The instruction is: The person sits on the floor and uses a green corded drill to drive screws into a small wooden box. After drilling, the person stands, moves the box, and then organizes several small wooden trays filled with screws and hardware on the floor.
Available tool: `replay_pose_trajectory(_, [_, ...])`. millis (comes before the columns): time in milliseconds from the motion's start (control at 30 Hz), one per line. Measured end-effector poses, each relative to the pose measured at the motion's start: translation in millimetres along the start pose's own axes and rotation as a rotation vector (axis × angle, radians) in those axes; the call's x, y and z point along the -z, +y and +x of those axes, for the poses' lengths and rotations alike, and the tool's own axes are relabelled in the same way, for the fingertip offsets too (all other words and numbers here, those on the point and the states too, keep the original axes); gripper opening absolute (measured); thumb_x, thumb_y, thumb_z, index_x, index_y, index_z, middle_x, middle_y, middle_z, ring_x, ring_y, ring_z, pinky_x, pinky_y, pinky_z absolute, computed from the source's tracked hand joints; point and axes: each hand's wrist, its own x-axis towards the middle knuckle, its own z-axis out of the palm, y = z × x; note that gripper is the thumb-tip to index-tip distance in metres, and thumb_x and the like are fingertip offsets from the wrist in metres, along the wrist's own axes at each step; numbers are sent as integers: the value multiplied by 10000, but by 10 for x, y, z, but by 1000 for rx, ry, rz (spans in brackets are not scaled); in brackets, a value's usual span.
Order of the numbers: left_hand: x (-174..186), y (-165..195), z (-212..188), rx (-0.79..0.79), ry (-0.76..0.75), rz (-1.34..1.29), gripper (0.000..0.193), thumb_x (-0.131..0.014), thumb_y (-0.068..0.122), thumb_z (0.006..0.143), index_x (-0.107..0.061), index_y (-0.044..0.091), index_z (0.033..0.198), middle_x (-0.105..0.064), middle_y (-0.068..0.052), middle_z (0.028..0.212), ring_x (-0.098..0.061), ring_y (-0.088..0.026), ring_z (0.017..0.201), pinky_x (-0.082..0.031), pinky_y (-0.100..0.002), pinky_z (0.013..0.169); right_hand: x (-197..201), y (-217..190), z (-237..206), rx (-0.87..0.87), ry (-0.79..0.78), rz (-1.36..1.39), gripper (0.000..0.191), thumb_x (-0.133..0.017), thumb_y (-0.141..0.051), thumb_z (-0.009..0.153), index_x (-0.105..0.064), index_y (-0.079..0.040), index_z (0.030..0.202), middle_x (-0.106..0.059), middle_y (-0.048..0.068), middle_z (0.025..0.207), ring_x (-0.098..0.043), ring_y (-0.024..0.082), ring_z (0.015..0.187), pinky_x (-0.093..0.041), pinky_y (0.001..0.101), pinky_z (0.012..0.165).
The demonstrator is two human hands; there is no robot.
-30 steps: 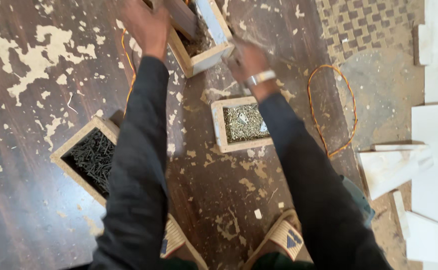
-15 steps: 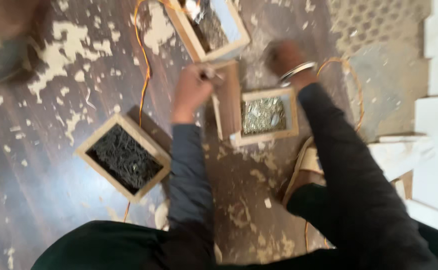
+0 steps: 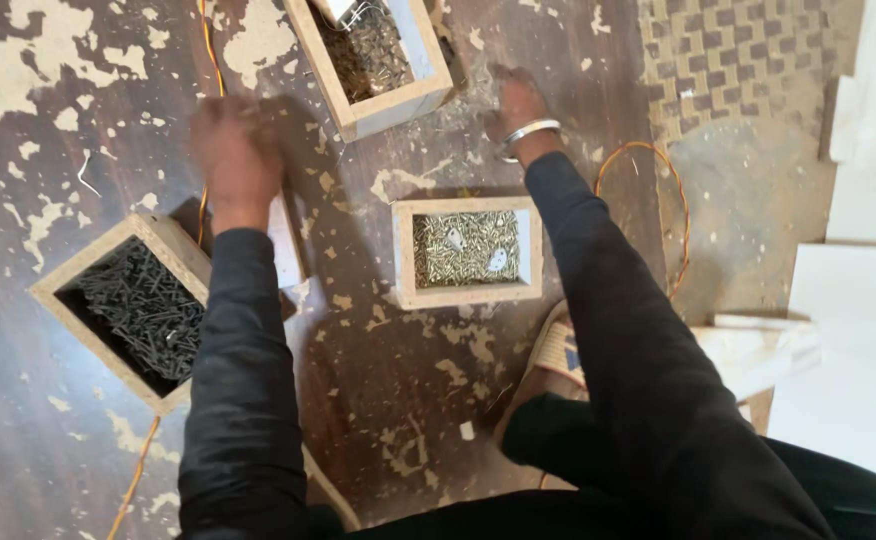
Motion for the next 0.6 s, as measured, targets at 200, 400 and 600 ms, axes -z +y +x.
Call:
replay_pose_trajectory(200, [-487,280,348,-154,-7,21,730,-775,91,727,-578,63,1429,-571,-188,1385,-446,-498,1238,-373,-666,957,-314,-173,382,175,23,-88,500,-786,-133,754,-685,-82,1241,-612,274,1208,-531,453,1210,-359,510,1141])
replay_pose_trajectory(400, [-553,412,379,-39,86,13,603,-758,83,851,-587,131,1427,-588,-125,1392,-471,-460,1254,-402,-614,1016,-590,-170,245,347,172,-73,249,-751,-61,735,-782,-66,982,-664,225,1168,-630,430,1128,-489,510,1010])
replay_pose_trajectory(600, [-586,367,423,-12,161,-59,588,-737,75,838,-616,74,1413,-621,-166,1268,-526,-439,1169,-444,-532,977,-710,-9,261,338,-37,-177,257,-655,-22,839,-737,-42,1082,-679,252,1029,-685,426,956,-560,502,879])
